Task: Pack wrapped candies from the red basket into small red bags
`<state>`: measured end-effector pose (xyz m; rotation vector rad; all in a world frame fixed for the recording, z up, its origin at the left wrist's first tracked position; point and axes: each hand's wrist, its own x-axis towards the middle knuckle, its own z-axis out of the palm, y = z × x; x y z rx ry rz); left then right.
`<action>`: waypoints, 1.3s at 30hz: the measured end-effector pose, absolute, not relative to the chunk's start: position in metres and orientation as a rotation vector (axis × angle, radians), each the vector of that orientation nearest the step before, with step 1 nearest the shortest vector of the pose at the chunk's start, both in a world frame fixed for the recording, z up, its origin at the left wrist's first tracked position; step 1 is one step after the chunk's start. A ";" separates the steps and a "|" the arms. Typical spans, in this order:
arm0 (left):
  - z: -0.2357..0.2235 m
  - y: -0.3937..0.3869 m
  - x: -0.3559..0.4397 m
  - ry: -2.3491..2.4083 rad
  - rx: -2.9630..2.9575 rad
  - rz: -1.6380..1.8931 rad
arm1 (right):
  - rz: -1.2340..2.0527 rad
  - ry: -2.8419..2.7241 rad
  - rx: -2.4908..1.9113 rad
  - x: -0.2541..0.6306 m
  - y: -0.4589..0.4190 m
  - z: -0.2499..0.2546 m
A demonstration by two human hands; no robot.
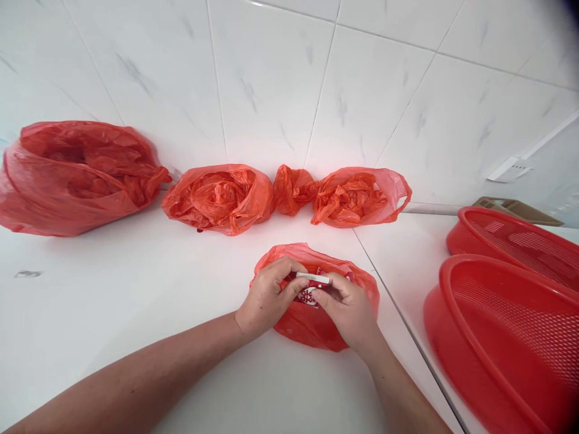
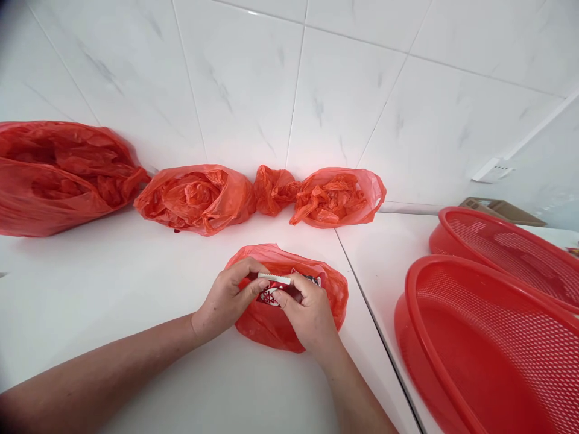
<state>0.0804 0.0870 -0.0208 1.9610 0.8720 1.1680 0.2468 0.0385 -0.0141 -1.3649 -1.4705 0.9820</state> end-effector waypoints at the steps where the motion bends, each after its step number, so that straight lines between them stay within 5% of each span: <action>1: -0.020 0.087 0.081 0.868 1.928 1.136 | 0.981 -1.448 -1.359 0.246 0.038 -0.013; 10: -0.023 0.086 0.083 0.823 1.883 1.114 | 0.845 -1.565 -1.369 0.245 0.038 -0.009; 18: -0.019 0.098 0.075 0.898 2.162 1.133 | 0.383 -1.304 -1.596 0.284 0.044 -0.007; 29: -0.024 0.101 0.075 1.110 2.461 0.889 | 0.106 -1.973 -1.716 0.282 0.051 -0.027; 39: -0.030 0.106 0.070 1.087 2.908 1.166 | -0.132 -1.876 -1.788 0.273 0.054 -0.020</action>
